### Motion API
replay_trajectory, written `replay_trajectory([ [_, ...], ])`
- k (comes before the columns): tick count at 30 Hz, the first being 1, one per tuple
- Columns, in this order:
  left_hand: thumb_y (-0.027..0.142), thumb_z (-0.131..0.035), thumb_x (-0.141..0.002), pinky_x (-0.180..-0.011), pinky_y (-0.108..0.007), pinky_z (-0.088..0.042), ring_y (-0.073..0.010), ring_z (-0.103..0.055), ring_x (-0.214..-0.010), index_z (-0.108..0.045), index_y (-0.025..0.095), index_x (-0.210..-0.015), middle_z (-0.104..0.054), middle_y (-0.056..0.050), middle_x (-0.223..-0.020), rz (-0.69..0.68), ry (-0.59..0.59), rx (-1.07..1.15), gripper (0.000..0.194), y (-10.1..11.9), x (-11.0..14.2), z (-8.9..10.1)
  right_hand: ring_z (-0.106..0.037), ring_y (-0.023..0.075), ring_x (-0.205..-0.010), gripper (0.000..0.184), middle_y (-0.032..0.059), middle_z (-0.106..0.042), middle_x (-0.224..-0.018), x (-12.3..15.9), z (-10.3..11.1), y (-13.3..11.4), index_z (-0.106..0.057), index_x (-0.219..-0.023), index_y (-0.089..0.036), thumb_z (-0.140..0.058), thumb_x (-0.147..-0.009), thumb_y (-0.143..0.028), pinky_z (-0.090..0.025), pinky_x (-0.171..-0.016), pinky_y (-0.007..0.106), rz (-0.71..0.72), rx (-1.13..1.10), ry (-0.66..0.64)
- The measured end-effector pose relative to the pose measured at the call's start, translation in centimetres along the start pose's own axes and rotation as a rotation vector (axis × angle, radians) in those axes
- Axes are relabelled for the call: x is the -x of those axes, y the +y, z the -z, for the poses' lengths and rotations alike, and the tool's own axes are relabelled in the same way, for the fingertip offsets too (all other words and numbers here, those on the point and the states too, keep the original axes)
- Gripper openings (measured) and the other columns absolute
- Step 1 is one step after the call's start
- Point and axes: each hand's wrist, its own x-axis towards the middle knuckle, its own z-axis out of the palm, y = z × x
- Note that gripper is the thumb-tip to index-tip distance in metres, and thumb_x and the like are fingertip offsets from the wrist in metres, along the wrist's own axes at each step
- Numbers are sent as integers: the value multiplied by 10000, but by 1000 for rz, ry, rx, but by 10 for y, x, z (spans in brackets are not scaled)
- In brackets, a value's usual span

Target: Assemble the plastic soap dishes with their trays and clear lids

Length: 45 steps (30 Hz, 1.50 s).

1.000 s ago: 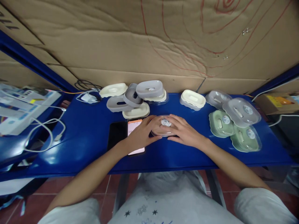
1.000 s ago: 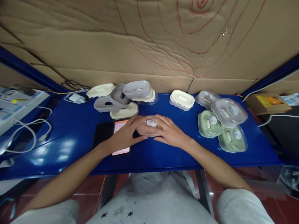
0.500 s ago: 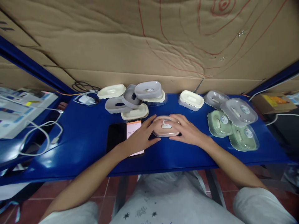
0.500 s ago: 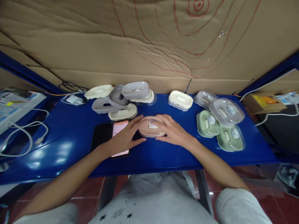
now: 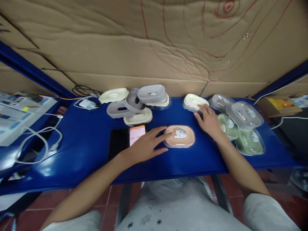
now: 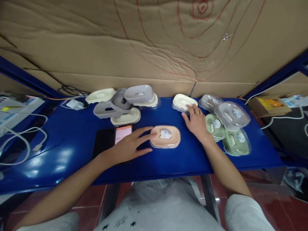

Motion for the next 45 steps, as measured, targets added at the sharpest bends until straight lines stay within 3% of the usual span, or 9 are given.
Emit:
replay_trajectory([
  [8, 413, -618, -1113, -1109, -530, -607, -344, -630, -1392, -481, 318, -1629, -572, -159, -1556, -107, 62, -60, 543, 1, -2, -1, -711, 363, -1237, 496, 150, -730, -1393, 19, 25, -29, -728, -1426, -234, -409, -1149, -496, -582, -1036, 564, 257, -101, -134],
  [12, 399, -594, -1126, -1012, -477, -627, -298, -689, -1221, -519, 331, -1596, -627, -137, -1425, -187, 41, -71, 481, 4, -2, 0, -674, 298, -1363, 480, 108, -681, -1523, 24, 31, -37, -570, -1589, -274, -429, -1162, -440, -562, -1128, 525, 485, -374, -300],
  [16, 382, -542, -1148, -930, -422, -621, -249, -676, -1038, -503, 316, -1611, -662, -106, -1245, -223, 24, -105, 469, 9, -3, -2, -659, 281, -1373, 699, 127, -575, -1636, 34, 38, -43, -333, -1730, -320, -591, -1103, -492, -567, -1136, 489, 619, -547, -407],
  [19, 401, -533, -1149, -969, -443, -606, -274, -654, -1113, -491, 327, -1622, -649, -119, -1289, -211, 51, -152, 480, 10, -4, -5, -489, 354, -1551, 909, 136, -504, -1687, 45, 48, -47, -390, -1696, -319, -817, -936, -579, -470, -1231, 561, 710, -485, -483],
  [23, 475, -551, -1136, -1147, -560, -509, -362, -559, -1404, -452, 263, -1650, -532, -180, -1597, -146, 72, -247, 565, 7, -5, -5, -489, 356, -1541, 859, 130, -510, -1672, 53, 59, -42, -472, -1631, -324, -878, -883, -440, -440, -1240, 579, 706, -413, -593],
  [29, 374, -538, -1144, -1130, -562, -482, -371, -587, -1373, -502, 184, -1599, -606, -181, -1545, -107, 84, -314, 495, 5, -7, 1, -354, 325, -1650, 580, 71, -453, -1737, 45, 62, -12, -522, -1559, -369, -600, -1013, -189, -292, -1306, 677, 597, -199, -436],
  [35, 348, -540, -1137, -1081, -553, -517, -369, -615, -1287, -583, 189, -1524, -605, -183, -1513, -110, 80, -301, 421, 3, -8, 3, -360, 407, -1630, 673, 170, -491, -1685, 36, 57, -6, -644, -1399, -216, -491, -810, 70, -282, -1270, 738, 415, 172, -80],
  [40, 315, -542, -1139, -1090, -529, -535, -334, -634, -1282, -608, 203, -1507, -622, -171, -1498, -151, 72, -233, 391, 5, -6, 5, -547, 357, -1496, 651, 181, -576, -1613, 37, 46, -25, -588, -1516, -183, -478, -909, 23, -411, -1240, 621, 543, 79, -135],
  [45, 245, -537, -1134, -1118, -498, -544, -284, -675, -1265, -710, 258, -1397, -587, -124, -1600, -212, 54, -120, 315, 11, -4, 9, -535, 339, -1516, 588, 149, -533, -1670, 47, 36, -51, -488, -1629, -252, -468, -1057, -116, -480, -1201, 594, 702, -200, -187],
])
